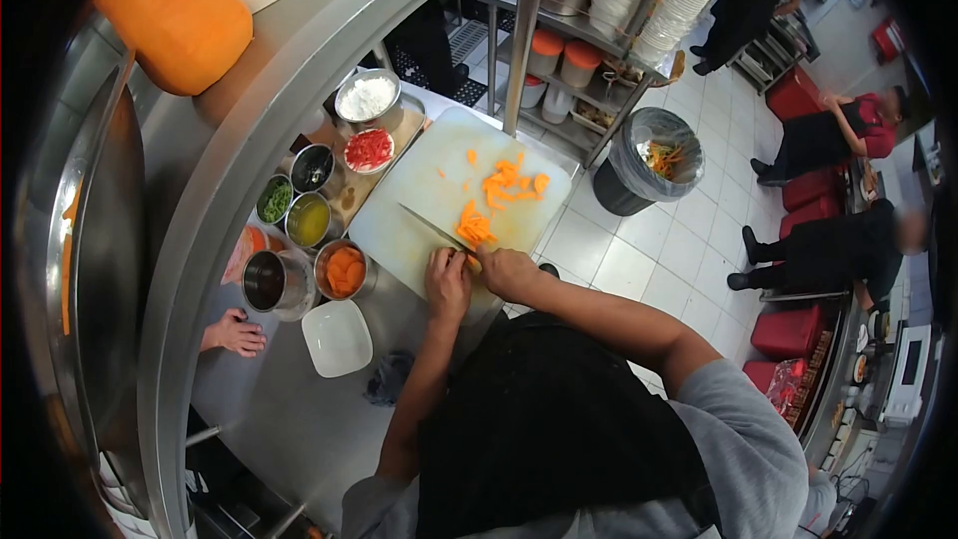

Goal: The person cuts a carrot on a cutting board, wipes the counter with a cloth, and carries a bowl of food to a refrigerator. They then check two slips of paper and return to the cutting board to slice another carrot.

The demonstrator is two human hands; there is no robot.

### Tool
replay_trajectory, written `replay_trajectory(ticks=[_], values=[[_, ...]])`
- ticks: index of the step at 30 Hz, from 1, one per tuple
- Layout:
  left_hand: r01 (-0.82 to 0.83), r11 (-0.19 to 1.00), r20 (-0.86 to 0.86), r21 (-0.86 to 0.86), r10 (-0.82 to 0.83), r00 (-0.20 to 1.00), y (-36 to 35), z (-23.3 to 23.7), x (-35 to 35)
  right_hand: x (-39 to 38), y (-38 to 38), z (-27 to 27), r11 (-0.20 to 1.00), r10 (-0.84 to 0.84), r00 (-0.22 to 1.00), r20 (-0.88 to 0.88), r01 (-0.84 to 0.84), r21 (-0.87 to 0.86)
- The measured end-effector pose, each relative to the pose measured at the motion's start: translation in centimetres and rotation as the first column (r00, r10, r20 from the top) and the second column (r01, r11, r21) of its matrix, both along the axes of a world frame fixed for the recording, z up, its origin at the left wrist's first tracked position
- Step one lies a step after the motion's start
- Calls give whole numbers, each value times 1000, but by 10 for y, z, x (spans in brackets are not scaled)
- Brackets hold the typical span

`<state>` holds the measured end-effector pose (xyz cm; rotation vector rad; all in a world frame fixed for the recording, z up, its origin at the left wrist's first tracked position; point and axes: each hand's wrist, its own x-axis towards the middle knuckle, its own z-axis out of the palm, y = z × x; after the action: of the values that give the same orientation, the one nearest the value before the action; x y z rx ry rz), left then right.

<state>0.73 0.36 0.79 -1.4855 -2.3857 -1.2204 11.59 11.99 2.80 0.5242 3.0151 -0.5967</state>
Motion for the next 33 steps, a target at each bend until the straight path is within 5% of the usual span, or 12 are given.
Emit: replay_trajectory(ticks=[11, 24, 26, 33], values=[[1, 998, 39, 62, -3, 999, -1, -8, 0, 1, 12, 14, 988, -53, 999, 8, 54, -148], [24, 1000, 2, 0, -24, 1000, -4, -2, -1, 1, 0, 9, 997, -24, 999, 35, 26, -78], [24, 1000, 4, -4, -24, 1000, -4, -2, -1, 5, -4, -9, 1000, 2, 997, -77, 1, 29], [16, 1000, 17, -24, -15, 1000, -3, -5, -2, -8, 10, -2, 998, -37, 999, 17, 38, -58]])
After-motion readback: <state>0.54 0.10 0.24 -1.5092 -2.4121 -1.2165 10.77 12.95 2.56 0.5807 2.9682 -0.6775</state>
